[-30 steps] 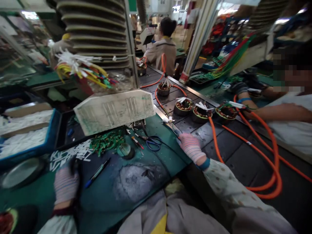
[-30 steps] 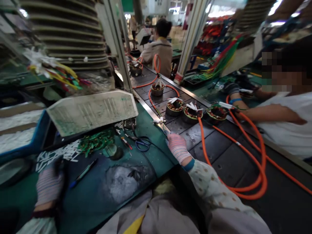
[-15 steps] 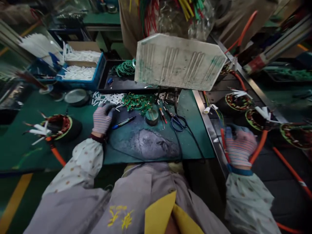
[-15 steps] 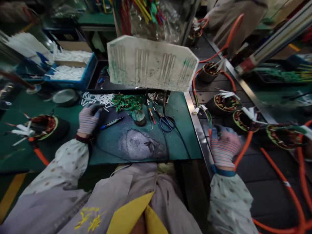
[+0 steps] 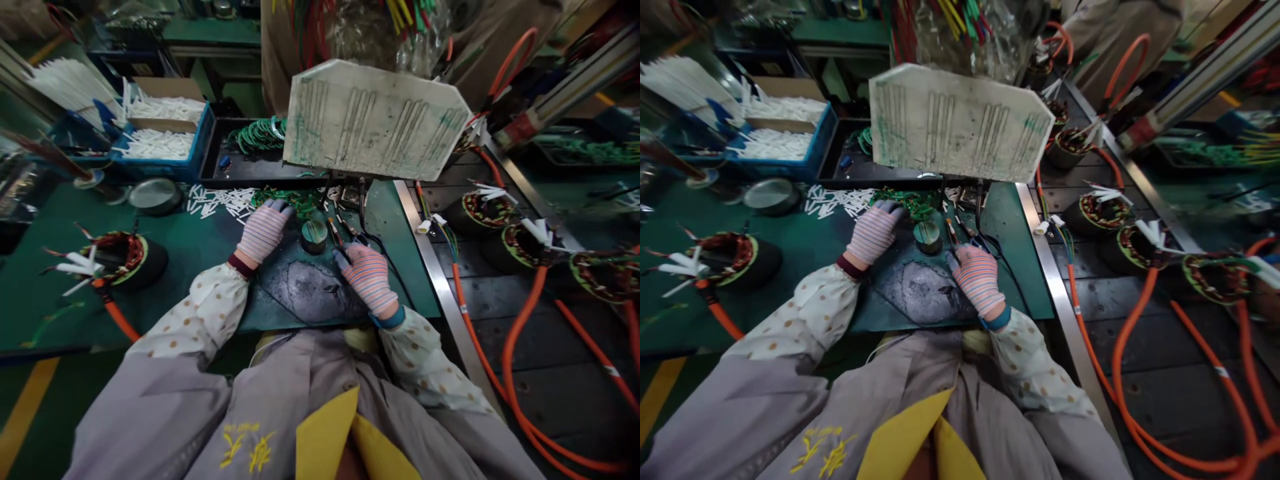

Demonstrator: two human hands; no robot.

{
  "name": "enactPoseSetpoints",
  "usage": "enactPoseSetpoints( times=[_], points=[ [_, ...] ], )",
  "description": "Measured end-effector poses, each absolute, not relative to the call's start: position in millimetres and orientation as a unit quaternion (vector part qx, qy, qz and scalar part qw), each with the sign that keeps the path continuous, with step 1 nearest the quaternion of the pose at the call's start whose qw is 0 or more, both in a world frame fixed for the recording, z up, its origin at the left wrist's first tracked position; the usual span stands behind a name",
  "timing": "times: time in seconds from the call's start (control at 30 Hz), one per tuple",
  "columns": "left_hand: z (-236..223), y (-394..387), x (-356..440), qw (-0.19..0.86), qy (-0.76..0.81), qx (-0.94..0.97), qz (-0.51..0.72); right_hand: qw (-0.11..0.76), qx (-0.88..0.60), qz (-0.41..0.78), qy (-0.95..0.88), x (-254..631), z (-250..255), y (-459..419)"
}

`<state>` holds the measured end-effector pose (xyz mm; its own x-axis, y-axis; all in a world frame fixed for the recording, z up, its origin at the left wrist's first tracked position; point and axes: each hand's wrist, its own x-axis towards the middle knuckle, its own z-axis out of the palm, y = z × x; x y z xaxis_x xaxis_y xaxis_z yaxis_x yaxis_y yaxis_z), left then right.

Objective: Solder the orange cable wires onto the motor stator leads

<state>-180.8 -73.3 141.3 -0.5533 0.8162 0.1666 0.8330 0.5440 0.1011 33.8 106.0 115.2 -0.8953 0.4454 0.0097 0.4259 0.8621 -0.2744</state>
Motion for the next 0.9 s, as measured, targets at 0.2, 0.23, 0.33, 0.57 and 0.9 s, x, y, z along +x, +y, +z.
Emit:
enactPoseSetpoints(
  times=[0.2, 0.23, 0.33, 0.57, 0.9],
  points=[
    [135.6, -90.3, -198.3, 0.040, -0.858, -0.368, -0.356, 0.228, -0.187, 0.292, -0.910, 45.0, 127.9, 100.0],
    [135.4, -91.8, -200.2, 0.013, -0.843, -0.381, -0.379, 0.255, -0.177, 0.314, -0.897, 45.1, 131.5, 100.0],
    [132.2, -86.1, -204.8, -0.087, -0.786, -0.461, -0.403, 0.270, -0.169, 0.322, -0.891, 31.0, 139.8, 98.2],
    [102.3, -45.0, -204.1, -0.147, -0.746, -0.471, -0.448, 0.169, -0.245, 0.223, -0.928, -4.2, 129.7, 84.9],
    [81.7, -34.7, -186.7, -0.155, -0.731, -0.454, -0.485, 0.179, -0.201, 0.344, -0.899, 10.1, 109.9, 103.8]
  ],
)
